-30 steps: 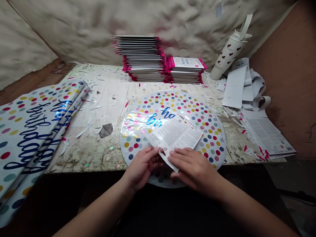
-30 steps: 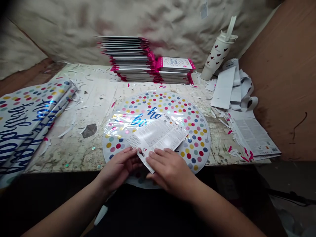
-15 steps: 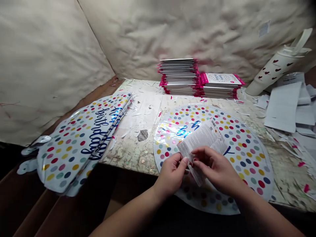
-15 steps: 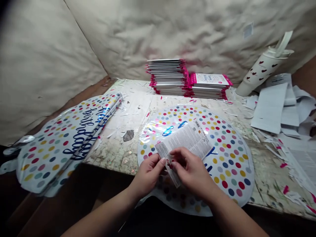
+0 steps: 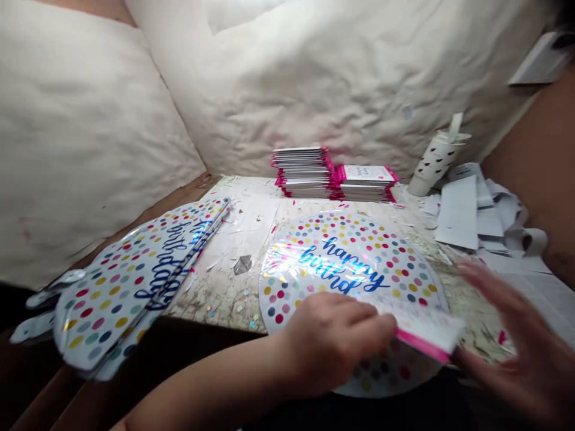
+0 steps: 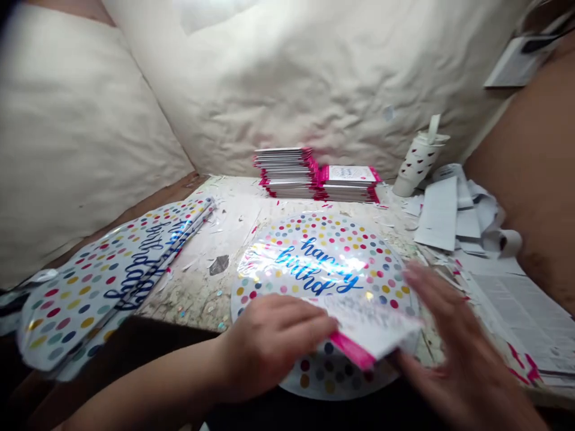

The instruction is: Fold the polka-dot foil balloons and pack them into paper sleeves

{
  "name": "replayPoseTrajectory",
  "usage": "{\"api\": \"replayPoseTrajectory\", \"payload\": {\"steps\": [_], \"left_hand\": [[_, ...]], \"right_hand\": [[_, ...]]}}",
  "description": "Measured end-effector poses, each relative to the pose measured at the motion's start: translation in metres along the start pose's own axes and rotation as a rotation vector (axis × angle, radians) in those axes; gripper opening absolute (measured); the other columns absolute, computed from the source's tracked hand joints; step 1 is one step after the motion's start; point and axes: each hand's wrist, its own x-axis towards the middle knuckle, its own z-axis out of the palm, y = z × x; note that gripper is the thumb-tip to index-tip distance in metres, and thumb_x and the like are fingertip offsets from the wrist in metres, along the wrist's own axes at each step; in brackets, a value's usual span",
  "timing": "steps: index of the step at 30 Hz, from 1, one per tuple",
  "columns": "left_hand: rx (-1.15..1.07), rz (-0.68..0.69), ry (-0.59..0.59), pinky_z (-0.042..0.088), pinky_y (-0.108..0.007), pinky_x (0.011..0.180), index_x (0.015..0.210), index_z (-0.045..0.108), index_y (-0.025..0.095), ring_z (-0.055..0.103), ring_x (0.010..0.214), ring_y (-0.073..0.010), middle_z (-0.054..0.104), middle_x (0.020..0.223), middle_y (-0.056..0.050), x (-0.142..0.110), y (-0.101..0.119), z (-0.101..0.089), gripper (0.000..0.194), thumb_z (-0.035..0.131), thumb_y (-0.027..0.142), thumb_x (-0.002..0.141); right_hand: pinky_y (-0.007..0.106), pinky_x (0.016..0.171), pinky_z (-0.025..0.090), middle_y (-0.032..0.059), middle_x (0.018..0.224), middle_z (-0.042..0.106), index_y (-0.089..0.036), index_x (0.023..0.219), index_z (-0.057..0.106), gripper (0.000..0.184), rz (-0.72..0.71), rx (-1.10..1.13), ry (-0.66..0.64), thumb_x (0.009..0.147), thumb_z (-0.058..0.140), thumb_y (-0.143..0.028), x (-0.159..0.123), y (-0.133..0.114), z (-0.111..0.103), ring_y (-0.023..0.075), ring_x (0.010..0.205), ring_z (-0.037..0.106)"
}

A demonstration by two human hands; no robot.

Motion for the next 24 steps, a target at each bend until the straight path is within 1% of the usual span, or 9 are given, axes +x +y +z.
{"api": "replayPoseTrajectory", "payload": {"steps": [3,5,6,9,14,15,17,20,24], "left_hand": [[0.068,0.047,0.208,0.048,-0.030,0.090,0.124,0.046,0.022,0.061,0.099,-0.0159,0.066,0.105,-0.004,0.021,0.002,-0.012,0.042,0.053,0.014,0.083],[0.068,-0.126,0.359,0.047,-0.035,0.093,0.132,0.038,0.022,0.057,0.108,-0.0209,0.061,0.118,-0.008,0.025,-0.008,-0.016,0.062,0.065,0.022,0.076],[0.039,-0.201,0.336,0.049,-0.034,0.090,0.132,0.038,0.021,0.057,0.107,-0.0218,0.060,0.119,-0.009,0.026,-0.016,-0.017,0.064,0.067,0.025,0.075],[0.019,-0.223,0.150,0.053,-0.021,0.072,0.117,0.056,0.022,0.066,0.084,-0.0144,0.069,0.100,-0.004,0.030,-0.046,-0.025,0.033,0.053,0.019,0.085],[0.789,-0.236,0.514,0.048,-0.028,0.081,0.110,0.062,0.023,0.063,0.094,-0.0183,0.068,0.107,-0.003,0.073,-0.144,-0.079,0.028,0.047,0.020,0.086],[0.902,-0.311,0.509,0.047,-0.031,0.081,0.112,0.061,0.023,0.062,0.097,-0.0208,0.067,0.109,-0.004,0.087,-0.170,-0.092,0.030,0.044,0.022,0.087],[1.028,-0.500,0.314,0.046,-0.035,0.081,0.118,0.057,0.021,0.059,0.102,-0.0243,0.063,0.115,-0.007,0.119,-0.224,-0.109,0.037,0.035,0.018,0.088],[1.003,-0.557,0.085,0.045,-0.041,0.077,0.103,0.065,0.015,0.061,0.096,-0.0302,0.067,0.100,-0.014,0.163,-0.289,-0.108,0.033,0.042,0.014,0.080],[0.950,-0.565,-0.043,0.043,-0.044,0.079,0.100,0.066,0.012,0.058,0.100,-0.0324,0.066,0.097,-0.019,0.200,-0.321,-0.080,0.034,0.043,0.009,0.075]], "right_hand": [[0.028,0.069,0.058,0.0041,0.102,0.069,-0.033,0.108,0.065,0.032,-0.027,0.369,-0.040,0.076,0.063,-0.026,0.024,-0.019,0.015,0.0248,0.091,0.066],[0.029,0.065,0.058,0.0019,0.080,0.073,-0.030,0.090,0.071,0.015,0.125,0.623,0.125,0.079,0.061,-0.026,0.037,-0.018,0.031,0.0215,0.073,0.069],[0.030,0.064,0.058,0.0023,0.077,0.072,-0.028,0.087,0.071,0.012,0.206,0.734,0.229,0.080,0.061,-0.028,0.042,-0.014,0.040,0.0216,0.071,0.069],[0.038,0.075,0.056,0.0075,0.097,0.070,-0.025,0.102,0.066,0.028,0.300,0.973,0.312,0.076,0.065,-0.037,0.059,0.000,0.056,0.0263,0.090,0.066],[0.032,0.081,0.054,0.0088,0.110,0.065,-0.027,0.123,0.049,0.046,0.484,0.900,0.266,0.080,0.061,-0.036,0.062,0.027,0.063,0.0217,0.101,0.062],[0.030,0.080,0.054,0.0081,0.107,0.066,-0.026,0.122,0.049,0.044,0.521,0.869,0.234,0.081,0.060,-0.036,0.057,0.031,0.065,0.0204,0.098,0.063],[0.027,0.079,0.054,0.0065,0.100,0.068,-0.026,0.120,0.051,0.040,0.568,0.785,0.186,0.082,0.058,-0.037,0.046,0.037,0.071,0.0187,0.094,0.064],[0.021,0.076,0.054,0.0038,0.097,0.069,-0.026,0.109,0.058,0.027,0.557,0.563,0.110,0.084,0.055,-0.035,0.029,0.039,0.077,0.0165,0.092,0.065],[0.017,0.075,0.053,0.0008,0.095,0.070,-0.027,0.100,0.064,0.019,0.104,0.142,-0.082,0.084,0.054,-0.029,0.009,0.034,0.075,0.0138,0.087,0.067]]}}
